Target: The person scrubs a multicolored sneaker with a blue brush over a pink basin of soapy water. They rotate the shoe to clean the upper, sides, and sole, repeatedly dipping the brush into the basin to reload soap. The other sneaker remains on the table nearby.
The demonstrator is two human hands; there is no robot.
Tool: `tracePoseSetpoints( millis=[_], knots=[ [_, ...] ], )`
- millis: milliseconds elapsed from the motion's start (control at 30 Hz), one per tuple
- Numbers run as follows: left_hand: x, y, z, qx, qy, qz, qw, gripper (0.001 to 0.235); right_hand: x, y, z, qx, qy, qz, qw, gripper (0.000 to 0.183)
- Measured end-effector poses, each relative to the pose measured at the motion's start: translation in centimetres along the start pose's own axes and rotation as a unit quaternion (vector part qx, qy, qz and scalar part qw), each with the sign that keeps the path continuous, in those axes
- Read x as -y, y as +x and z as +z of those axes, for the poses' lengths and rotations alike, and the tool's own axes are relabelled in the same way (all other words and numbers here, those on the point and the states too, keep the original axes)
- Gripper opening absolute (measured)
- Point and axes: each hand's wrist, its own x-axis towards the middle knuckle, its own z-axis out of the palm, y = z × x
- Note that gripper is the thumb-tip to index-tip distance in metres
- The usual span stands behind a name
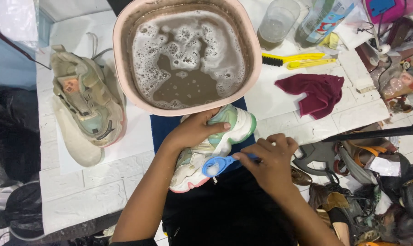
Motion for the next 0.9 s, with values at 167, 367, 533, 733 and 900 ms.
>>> tracePoseSetpoints(
  millis=[167,367,533,733,900],
  knots=[
    [0.3,-0.6,0.2,-0.014,0.002,-0.017,1.0,0.066,-3.6,1.6,-0.7,-0.017,-0.024,0.055,0.998,0.016],
    [-0.5,-0.3,0.2,-0.011,0.002,-0.051,0.999,0.064,-6.2,2.3,-0.5,-0.032,-0.053,0.034,0.997,0.018],
    [-1.4,0.2,0.5,-0.019,0.017,-0.05,0.998,0.064,-6.2,3.5,-0.2,-0.03,-0.033,0.03,0.999,0.015],
    [-1.0,0.1,0.8,-0.031,0.019,-0.076,0.996,0.063,-10.5,5.6,0.5,-0.018,-0.009,0.008,1.0,0.023],
    [-2.8,-0.3,0.8,-0.03,0.028,-0.088,0.995,0.067,-9.0,6.0,0.8,0.01,-0.017,-0.056,0.998,0.023]
  ],
)
